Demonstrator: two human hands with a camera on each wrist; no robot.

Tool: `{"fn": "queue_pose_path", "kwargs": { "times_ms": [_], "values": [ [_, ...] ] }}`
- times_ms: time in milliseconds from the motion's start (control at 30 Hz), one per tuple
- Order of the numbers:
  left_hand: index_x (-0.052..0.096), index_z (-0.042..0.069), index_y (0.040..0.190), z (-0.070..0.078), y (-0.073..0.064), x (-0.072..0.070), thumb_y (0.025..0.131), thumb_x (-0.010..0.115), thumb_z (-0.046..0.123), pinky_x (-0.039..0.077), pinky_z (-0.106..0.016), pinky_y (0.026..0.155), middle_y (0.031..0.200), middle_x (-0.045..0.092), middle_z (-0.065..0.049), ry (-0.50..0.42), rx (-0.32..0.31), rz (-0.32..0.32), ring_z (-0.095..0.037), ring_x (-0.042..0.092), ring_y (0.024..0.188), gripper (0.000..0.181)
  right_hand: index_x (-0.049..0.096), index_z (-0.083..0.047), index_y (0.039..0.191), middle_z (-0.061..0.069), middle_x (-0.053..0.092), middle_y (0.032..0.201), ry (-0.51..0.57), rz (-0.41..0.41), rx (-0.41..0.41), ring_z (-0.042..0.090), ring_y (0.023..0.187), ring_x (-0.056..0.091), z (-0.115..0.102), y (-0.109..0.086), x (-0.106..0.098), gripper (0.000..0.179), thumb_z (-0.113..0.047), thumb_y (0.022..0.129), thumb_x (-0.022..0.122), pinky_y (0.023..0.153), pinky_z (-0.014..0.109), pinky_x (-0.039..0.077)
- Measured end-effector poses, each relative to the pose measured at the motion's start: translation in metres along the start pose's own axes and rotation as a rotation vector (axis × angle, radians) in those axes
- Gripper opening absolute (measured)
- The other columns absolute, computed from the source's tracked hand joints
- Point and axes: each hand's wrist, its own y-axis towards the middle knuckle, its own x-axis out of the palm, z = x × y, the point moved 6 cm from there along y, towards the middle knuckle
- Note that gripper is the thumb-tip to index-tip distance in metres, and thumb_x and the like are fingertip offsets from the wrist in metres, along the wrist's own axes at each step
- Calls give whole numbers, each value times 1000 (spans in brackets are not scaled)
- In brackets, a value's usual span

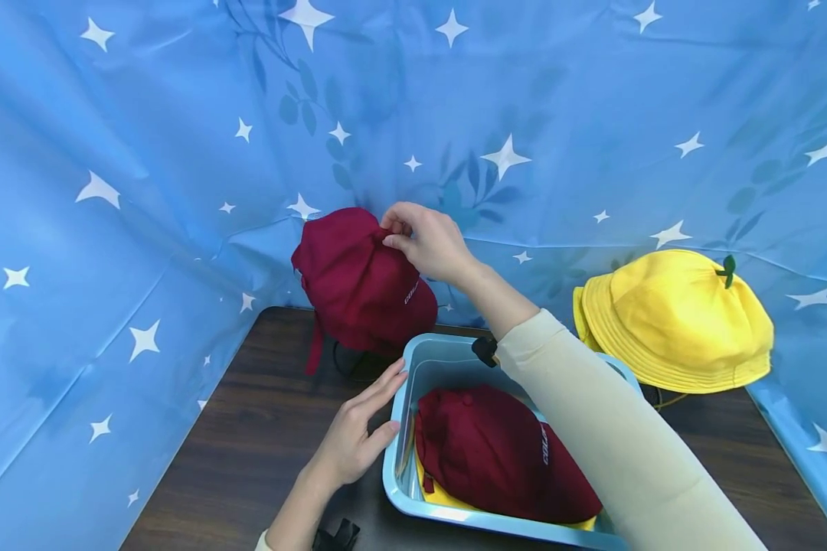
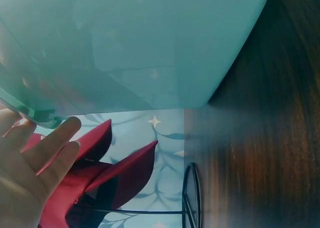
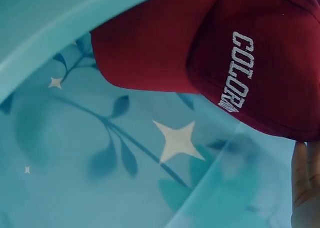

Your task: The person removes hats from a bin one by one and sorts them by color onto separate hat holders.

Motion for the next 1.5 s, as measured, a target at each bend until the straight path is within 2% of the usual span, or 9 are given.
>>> {"fn": "queue_pose_path", "kwargs": {
  "times_ms": [267,767,1067,1500],
  "values": [
    [46,3,157,0,0,-1,99,58,8,39,-38,118,166,39,-12,2,-2,4,-28,42,150,59,72,-12,112,3,67,98,-48,-35,4,19,91,63,5,1,18,14,-15,98,74,84,39,51],
    [47,3,157,-1,0,-1,100,58,8,40,-39,117,166,39,-12,18,-3,-2,-28,44,149,58,73,-15,117,3,68,102,-84,-92,89,20,92,63,14,3,38,17,-18,100,72,82,40,52],
    [48,2,156,0,0,0,99,59,9,42,-41,116,165,40,-12,32,9,2,-28,44,148,58,73,-15,118,2,67,99,-72,-119,116,20,92,62,19,1,45,19,-20,100,73,83,40,52],
    [48,2,155,1,0,0,100,57,11,43,-42,115,166,40,-10,50,-6,-8,-27,44,148,57,72,-14,114,2,67,99,-12,-118,170,19,92,62,28,-1,52,15,-19,100,73,87,42,50]
  ]
}}
